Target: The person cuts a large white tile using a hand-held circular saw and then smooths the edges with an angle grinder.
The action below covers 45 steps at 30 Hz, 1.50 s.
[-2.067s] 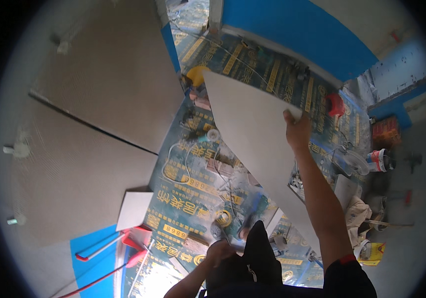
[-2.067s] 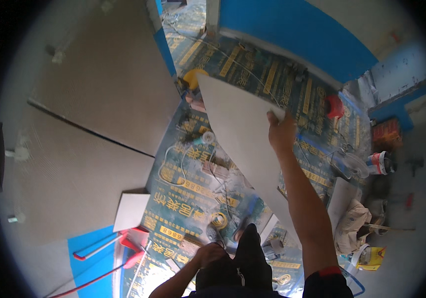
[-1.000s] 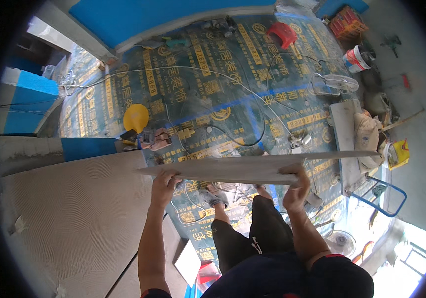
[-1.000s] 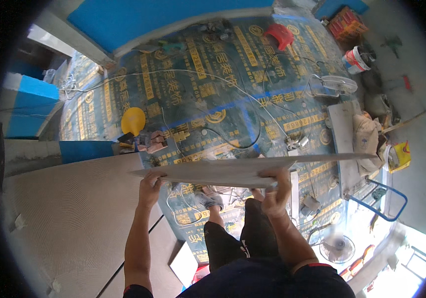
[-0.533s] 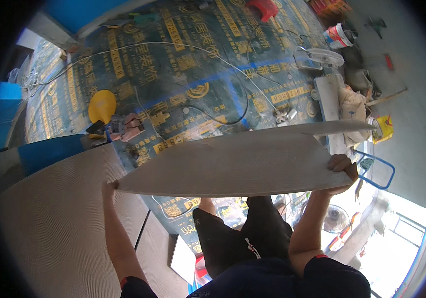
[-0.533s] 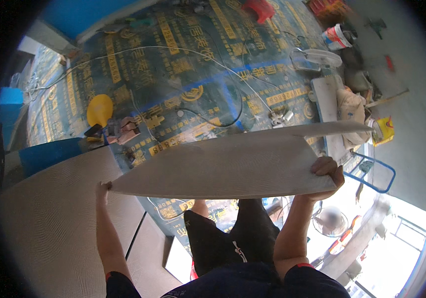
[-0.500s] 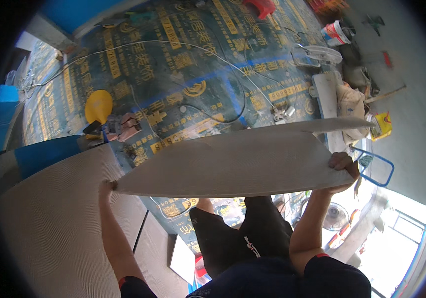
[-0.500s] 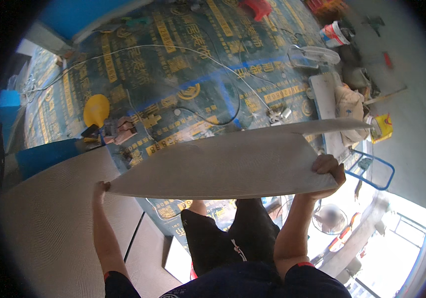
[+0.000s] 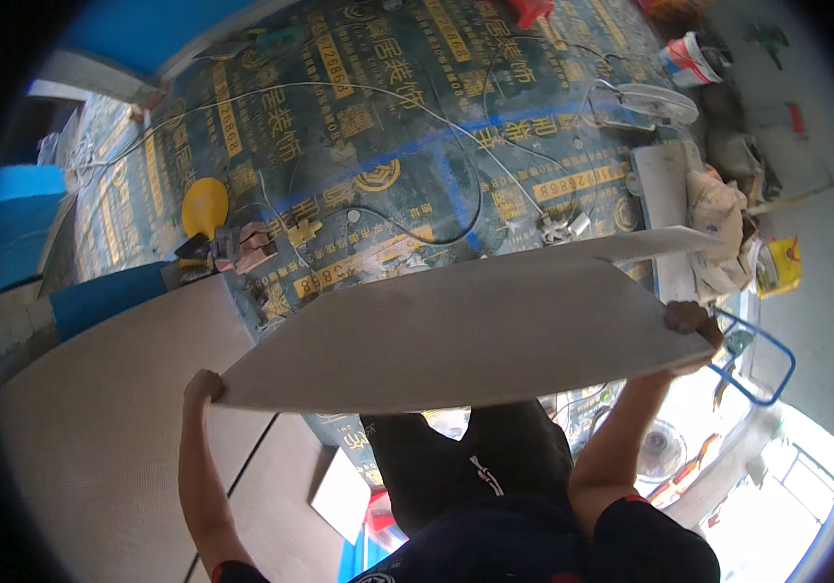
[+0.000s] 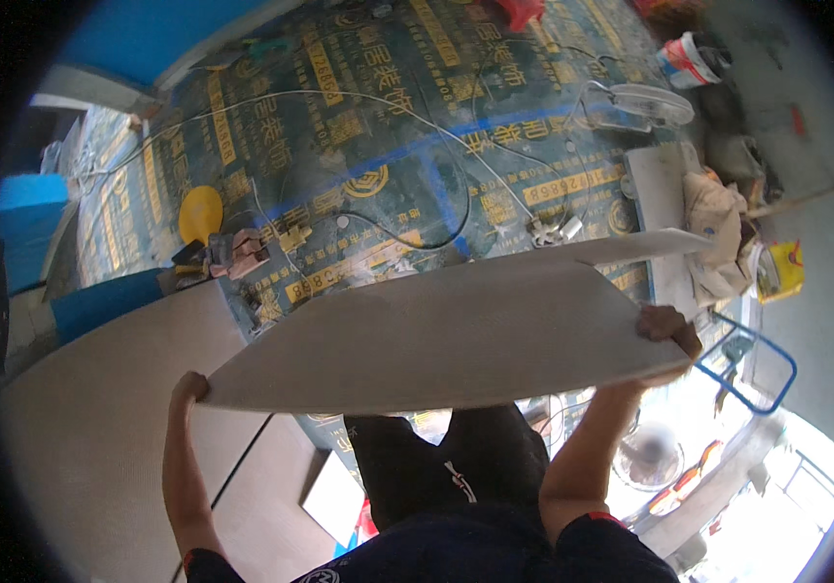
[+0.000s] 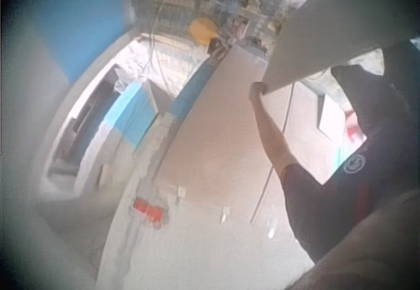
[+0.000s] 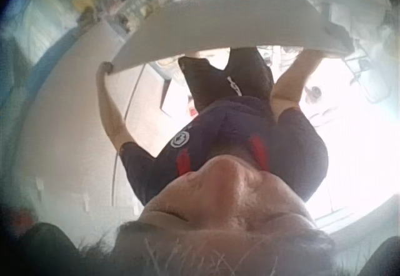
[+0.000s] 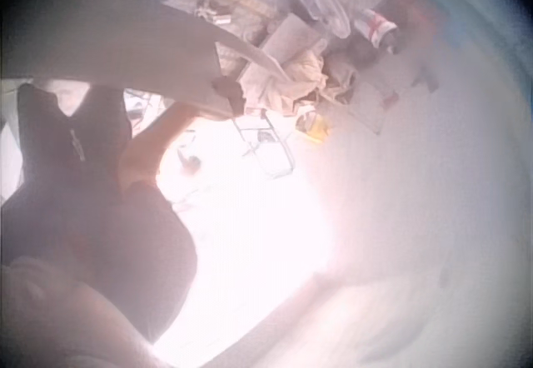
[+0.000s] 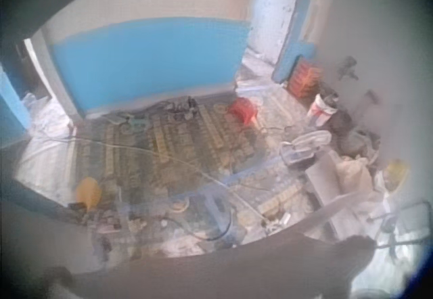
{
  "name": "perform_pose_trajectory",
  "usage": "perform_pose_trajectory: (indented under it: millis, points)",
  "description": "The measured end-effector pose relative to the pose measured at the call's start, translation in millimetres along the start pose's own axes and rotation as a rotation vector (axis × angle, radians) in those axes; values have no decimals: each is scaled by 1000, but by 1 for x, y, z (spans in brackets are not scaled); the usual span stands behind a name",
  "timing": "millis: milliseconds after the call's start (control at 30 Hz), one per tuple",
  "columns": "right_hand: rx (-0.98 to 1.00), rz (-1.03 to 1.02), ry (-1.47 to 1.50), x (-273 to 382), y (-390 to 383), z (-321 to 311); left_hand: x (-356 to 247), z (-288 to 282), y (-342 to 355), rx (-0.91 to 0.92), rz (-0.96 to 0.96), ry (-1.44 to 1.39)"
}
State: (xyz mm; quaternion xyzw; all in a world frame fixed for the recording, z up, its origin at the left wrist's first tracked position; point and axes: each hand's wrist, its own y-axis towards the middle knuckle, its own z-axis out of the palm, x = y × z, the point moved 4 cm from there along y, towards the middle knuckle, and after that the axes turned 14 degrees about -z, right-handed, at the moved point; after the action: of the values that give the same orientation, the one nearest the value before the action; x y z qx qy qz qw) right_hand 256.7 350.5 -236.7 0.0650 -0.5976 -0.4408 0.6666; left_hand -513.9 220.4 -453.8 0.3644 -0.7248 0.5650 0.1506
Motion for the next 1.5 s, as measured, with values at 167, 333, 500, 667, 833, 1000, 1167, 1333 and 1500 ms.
perform_pose_trajectory:
  millis: [167, 333, 500, 667, 833, 1000, 1167, 1333, 1500]
  points:
    - [402, 74, 213, -6, 76, -57, 31, 106, -113, -133, 151, 83]
    - [464, 32, 34, -15, 101, -45, 47, 216, -243, 185, 229, 196]
    - [207, 353, 387, -35, 71, -49, 74, 340, -337, 388, -405, -397]
    - [301, 568, 411, -26, 38, -62, 58, 423, -411, 466, -411, -468]
    - [395, 528, 509, -1, -26, -80, 75, 580, -411, 370, -49, -234]
    - [230, 696, 406, -6, -75, -129, 67, 625, -410, 334, -520, -538]
    - [133, 836, 284, -22, -100, -184, 14, 605, -389, 448, -232, -335]
    - [57, 855, 322, -50, -146, -207, 45, 659, -316, 240, 22, -50]
    - [-21, 851, 343, -82, -149, -263, 10, 639, -262, 102, 231, -7]
